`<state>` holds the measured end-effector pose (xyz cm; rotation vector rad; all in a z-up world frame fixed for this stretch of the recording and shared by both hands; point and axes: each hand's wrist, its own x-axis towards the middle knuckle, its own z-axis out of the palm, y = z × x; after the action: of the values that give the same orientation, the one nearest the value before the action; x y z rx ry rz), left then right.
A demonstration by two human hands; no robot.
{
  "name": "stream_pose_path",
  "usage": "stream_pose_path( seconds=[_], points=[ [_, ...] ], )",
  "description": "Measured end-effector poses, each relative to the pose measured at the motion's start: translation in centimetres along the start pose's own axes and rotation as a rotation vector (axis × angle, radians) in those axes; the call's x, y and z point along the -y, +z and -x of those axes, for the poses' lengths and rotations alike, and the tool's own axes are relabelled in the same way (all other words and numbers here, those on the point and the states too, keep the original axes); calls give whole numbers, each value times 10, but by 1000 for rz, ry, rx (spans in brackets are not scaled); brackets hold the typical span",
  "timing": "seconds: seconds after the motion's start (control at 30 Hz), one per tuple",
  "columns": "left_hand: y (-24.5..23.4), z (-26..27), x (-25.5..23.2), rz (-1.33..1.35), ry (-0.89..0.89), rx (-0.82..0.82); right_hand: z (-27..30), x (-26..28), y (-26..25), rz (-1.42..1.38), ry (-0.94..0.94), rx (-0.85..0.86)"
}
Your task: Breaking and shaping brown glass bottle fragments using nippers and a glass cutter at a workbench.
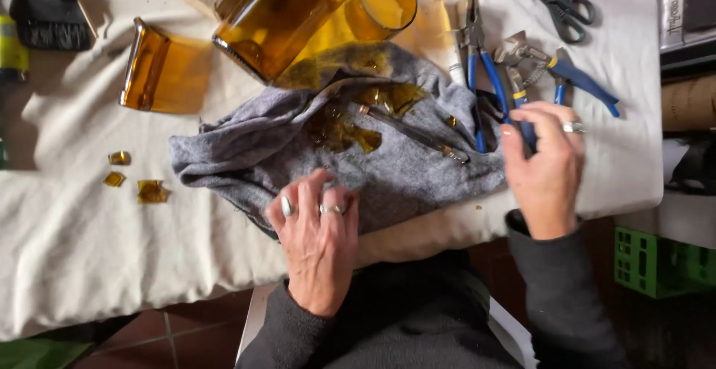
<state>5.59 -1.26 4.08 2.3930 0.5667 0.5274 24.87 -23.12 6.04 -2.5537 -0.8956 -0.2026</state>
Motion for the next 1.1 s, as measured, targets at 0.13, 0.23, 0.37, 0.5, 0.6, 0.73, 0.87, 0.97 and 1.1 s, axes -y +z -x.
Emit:
stream_pose_path(
  seconds=[0.13, 0.23, 0.37, 0.5, 0.6, 0.73, 0.87, 0.97, 1.1],
  points=[
    [1, -6, 2, 248, 57, -58, 4, -55, -20, 293, -34, -5],
    [-6, -14, 4, 371, 54, -105, 10, -79, -31, 280, -37, 19],
    [-4, -19, 10, 433, 21, -149, 11, -65, -31, 204, -20, 38],
    [5, -23, 14, 873, -252, -105, -3, -19, -11, 107, -92, 37],
    [9, -20, 16, 1267, -417, -18, -17, 4, 3, 174, -120, 57],
    [7, -19, 12, 1630, -586, 52, -27, 5, 16, 360, -114, 96],
    [-1, -13, 15, 1753, -668, 23, -32, 23, 16, 373, -122, 186],
    [-1, -8, 17, 1820, -681, 79, -34, 10, 20, 469, -115, 238],
    [5, 0, 19, 1750, -608, 89, -38, -43, 34, 475, -33, 275]
  ],
)
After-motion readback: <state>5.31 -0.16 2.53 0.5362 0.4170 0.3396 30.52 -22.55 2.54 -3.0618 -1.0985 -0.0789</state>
